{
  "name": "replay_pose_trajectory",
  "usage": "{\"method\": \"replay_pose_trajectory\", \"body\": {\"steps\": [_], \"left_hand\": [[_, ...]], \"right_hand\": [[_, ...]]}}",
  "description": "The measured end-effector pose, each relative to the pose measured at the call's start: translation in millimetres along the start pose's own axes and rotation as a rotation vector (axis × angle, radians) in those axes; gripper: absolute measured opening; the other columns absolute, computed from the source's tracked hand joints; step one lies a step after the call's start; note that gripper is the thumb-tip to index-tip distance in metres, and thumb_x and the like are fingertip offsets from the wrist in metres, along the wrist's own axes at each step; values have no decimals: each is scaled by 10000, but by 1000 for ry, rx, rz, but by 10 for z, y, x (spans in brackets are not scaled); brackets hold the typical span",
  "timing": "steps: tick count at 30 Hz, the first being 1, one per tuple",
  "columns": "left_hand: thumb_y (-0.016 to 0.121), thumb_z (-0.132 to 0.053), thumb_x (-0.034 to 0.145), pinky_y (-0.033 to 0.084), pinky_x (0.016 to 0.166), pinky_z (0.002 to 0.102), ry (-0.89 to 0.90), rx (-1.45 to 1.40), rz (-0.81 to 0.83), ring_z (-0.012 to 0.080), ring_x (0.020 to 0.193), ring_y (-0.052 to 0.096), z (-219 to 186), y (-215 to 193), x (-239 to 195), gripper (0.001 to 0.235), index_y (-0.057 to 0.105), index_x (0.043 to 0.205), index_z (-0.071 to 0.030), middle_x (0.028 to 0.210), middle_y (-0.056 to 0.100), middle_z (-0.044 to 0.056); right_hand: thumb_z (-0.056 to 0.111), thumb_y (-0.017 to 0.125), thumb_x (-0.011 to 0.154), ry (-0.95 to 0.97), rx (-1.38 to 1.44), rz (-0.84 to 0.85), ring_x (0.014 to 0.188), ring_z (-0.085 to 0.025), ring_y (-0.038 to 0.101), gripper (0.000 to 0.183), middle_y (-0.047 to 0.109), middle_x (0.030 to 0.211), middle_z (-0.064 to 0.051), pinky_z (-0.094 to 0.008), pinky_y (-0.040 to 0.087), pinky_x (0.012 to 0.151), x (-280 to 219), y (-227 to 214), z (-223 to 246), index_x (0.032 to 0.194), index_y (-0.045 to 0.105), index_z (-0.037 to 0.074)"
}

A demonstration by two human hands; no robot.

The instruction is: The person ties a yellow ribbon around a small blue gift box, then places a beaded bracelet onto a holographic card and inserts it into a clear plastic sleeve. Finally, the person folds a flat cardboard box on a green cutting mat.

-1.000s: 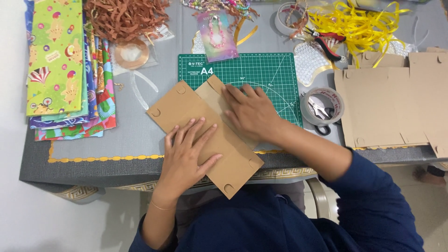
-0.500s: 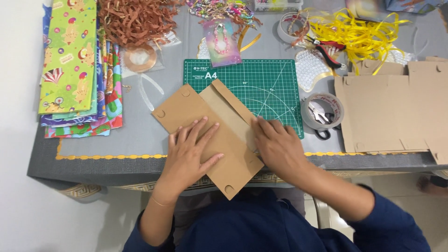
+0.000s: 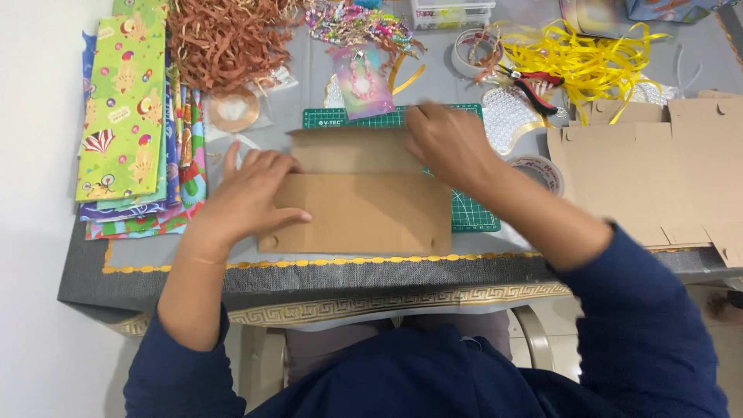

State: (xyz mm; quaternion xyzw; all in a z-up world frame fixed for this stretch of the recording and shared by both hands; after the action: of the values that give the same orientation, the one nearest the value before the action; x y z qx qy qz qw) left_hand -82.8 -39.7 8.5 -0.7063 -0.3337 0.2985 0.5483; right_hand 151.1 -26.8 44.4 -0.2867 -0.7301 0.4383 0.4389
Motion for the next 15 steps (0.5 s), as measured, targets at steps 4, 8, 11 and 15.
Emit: {"method": "replay_pose_trajectory", "body": {"steps": [4,8,11,15], "left_hand": [[700,-529,869,356,845,494,-162,11,40,397,1006,615,84,-108,-327,492,534,1122,-141,993,683,144],[634,-429,909,468,659,424,-407,-288,-76,253,706,704,-15,-130,-783,363,589,1203,-221,841,744,-22],[611,-372,957,415,593,396,-484,-380,-294,225,538,555,-322,-94,-923,260,587,1137,-184,689,597,11],[666,-226,926,510,623,410,-411,-309,-604,229,749,700,-802,-236,-938,218,608,1125,-159,869,723,-12]], "right_hand": [[124,649,933,-177,221,-104,564,-337,549,149,527,737,-94,-465,387,394,1095,241,159,858,539,59],[99,681,983,-413,442,-269,800,-373,651,239,588,1039,-133,-488,465,483,1604,-372,665,1205,594,83],[191,745,1056,-427,447,-235,905,-342,667,464,591,1239,-142,-431,496,532,1292,-739,734,1428,497,67],[292,759,1011,-314,175,-269,707,-305,618,303,650,935,-48,-421,470,541,312,-739,381,1225,638,116]]}}
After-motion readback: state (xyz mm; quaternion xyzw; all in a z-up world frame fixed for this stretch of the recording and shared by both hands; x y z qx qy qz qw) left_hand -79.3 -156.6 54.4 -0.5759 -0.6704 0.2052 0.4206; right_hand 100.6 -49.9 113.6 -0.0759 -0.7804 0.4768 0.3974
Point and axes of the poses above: each hand's wrist, its own x-axis towards the middle knuckle, its own y-axis out of the palm, z = x × y, the point moved 10 cm from there along x, towards the middle knuckle
